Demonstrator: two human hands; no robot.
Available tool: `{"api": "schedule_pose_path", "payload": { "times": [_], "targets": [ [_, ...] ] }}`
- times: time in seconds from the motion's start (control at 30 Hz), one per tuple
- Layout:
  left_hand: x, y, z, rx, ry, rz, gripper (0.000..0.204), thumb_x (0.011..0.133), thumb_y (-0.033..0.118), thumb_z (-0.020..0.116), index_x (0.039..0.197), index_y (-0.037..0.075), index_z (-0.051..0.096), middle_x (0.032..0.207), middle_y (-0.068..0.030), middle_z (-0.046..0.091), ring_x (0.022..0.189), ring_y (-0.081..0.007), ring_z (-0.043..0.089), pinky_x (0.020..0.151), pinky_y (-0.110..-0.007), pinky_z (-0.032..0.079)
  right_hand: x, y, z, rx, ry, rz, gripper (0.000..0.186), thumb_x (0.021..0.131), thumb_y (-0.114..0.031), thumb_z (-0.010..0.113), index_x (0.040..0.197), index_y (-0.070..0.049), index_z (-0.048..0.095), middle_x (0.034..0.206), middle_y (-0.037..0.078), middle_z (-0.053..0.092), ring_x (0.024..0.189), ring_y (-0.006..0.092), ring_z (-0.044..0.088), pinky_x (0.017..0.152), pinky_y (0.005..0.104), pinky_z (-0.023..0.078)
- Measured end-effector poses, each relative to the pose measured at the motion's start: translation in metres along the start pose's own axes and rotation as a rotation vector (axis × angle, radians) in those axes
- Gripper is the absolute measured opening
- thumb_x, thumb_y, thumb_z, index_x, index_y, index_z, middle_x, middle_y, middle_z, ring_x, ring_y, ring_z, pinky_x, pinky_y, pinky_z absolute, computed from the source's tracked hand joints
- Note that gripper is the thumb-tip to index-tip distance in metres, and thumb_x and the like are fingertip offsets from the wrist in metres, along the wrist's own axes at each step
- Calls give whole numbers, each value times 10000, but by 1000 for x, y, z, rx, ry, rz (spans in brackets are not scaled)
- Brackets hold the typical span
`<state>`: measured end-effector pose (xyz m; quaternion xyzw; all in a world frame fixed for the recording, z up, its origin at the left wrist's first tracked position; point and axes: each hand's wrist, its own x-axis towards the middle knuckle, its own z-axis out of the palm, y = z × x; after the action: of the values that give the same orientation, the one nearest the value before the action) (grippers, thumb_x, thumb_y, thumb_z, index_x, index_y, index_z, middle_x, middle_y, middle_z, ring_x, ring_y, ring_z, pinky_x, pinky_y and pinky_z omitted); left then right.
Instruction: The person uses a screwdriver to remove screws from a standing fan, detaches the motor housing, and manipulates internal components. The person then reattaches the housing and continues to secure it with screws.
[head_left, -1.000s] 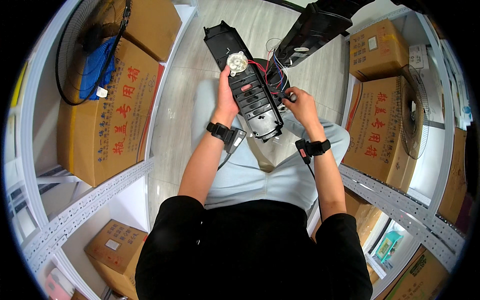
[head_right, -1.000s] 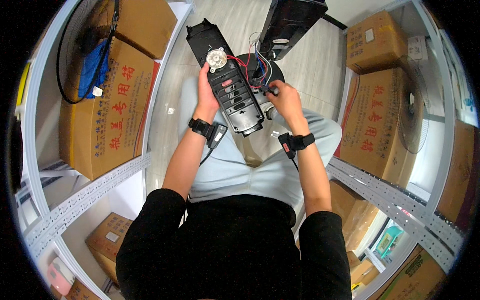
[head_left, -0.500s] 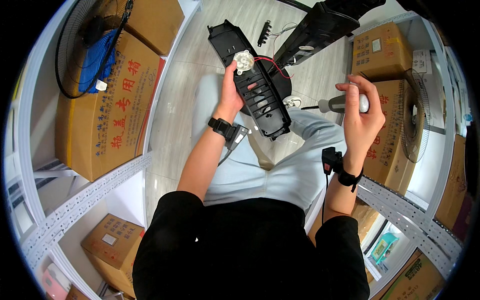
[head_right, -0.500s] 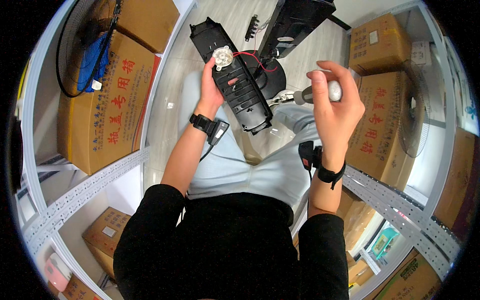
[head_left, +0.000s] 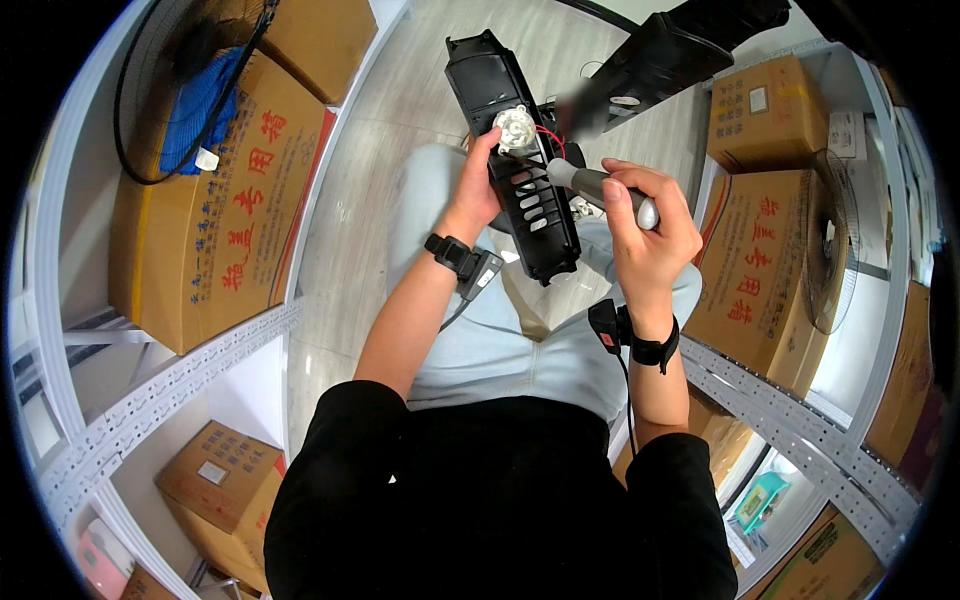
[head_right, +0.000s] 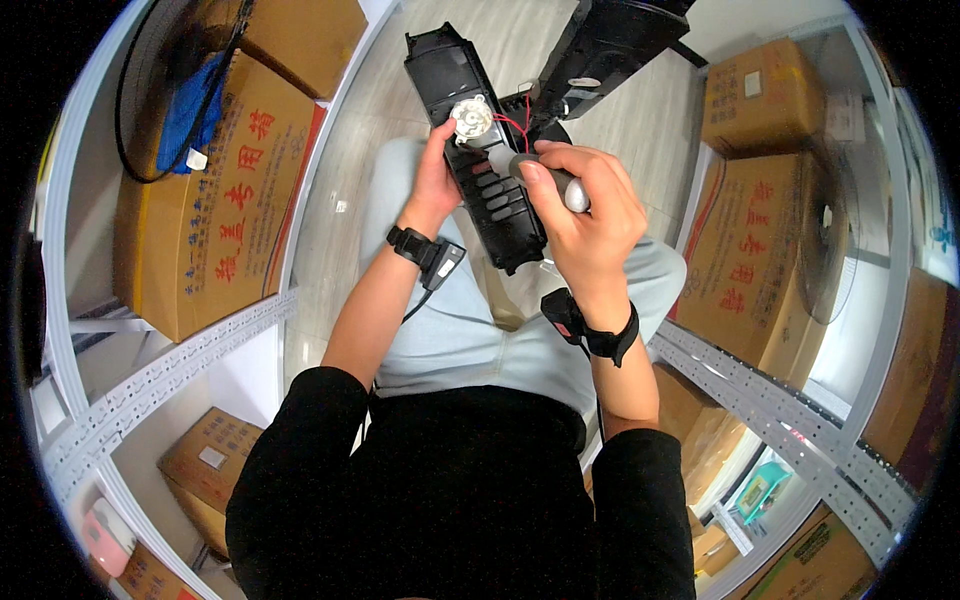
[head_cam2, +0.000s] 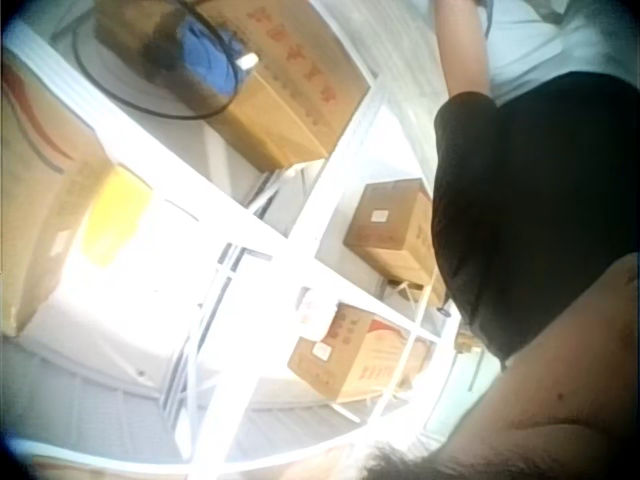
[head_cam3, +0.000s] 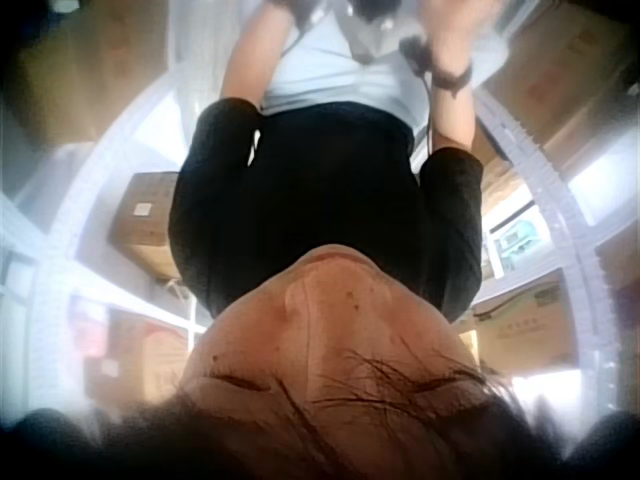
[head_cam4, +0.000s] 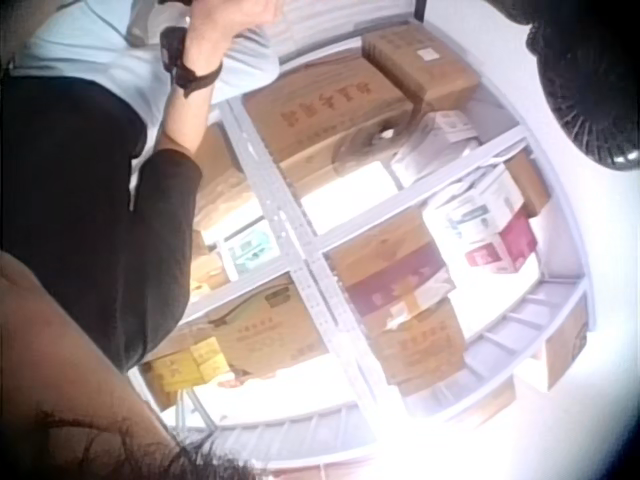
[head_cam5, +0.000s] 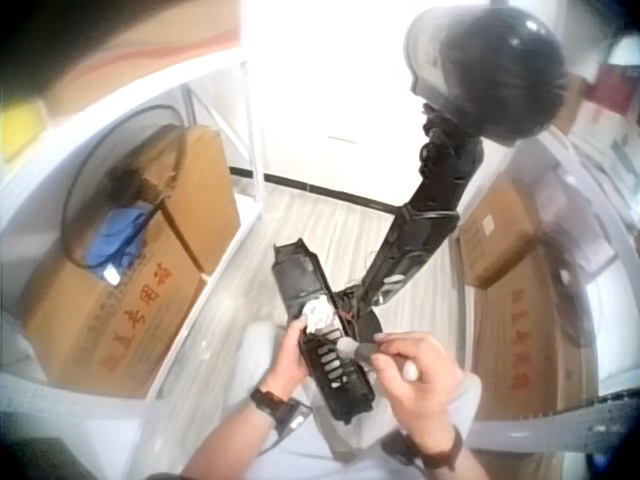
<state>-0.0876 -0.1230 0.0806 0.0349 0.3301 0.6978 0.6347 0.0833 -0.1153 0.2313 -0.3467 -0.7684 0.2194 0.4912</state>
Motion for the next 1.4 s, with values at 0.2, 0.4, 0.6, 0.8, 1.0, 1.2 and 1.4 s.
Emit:
{"api": "schedule_pose_path", "payload": {
  "times": [0.2,0.4,0.6,0.8,1.0,1.2,1.4],
  "targets": [
    [9,-6,-11,-13,-54,28,397,915,416,625,1173,114,625,995,-34,690,840,-171,661,752,-332,557,0,-2,2,-27,12,44,133,797,-76,802,842,-33,684,872,86,741,782,195,685,688,298,533],
    [9,-9,-11,19,-39,33,384,921,405,619,1174,116,624,1015,-33,690,866,-162,660,748,-321,550,8,-1,1,-80,-31,-80,125,807,-78,795,833,-32,682,869,85,740,768,190,678,683,296,527],
    [0,-4,2,62,-66,76,344,937,358,608,1175,110,613,1037,-31,688,907,-156,667,761,-324,546,9,-4,1,-79,36,-22,160,771,-95,832,832,-26,700,853,90,734,756,197,677,678,298,525],
    [5,-10,-6,41,-80,39,344,952,337,595,1226,130,580,1081,-29,680,934,-167,668,795,-342,550,9,-7,1,-261,-3,9,242,771,-212,848,842,-42,691,755,95,698,649,221,660,582,318,504],
    [0,-9,1,79,-38,116,381,958,320,595,1295,170,502,1155,-30,639,1001,-169,647,811,-354,551,24,-43,-8,-678,-261,181,287,822,-312,799,889,-70,661,650,89,628,540,300,613,493,374,473],
    [-6,0,4,81,-66,51,448,966,289,580,1356,191,382,1191,-35,602,1021,-165,638,807,-358,542,41,-26,-14,-320,-377,-327,217,851,-217,758,977,-96,628,824,85,651,651,329,648,565,413,508],
    [3,-8,-4,93,-59,13,426,966,294,578,1336,199,388,1180,-37,606,997,-167,645,779,-347,546,42,-48,-11,-592,-478,199,243,826,-93,737,1034,-106,613,1023,102,634,890,339,639,711,424,523]
  ]
}}
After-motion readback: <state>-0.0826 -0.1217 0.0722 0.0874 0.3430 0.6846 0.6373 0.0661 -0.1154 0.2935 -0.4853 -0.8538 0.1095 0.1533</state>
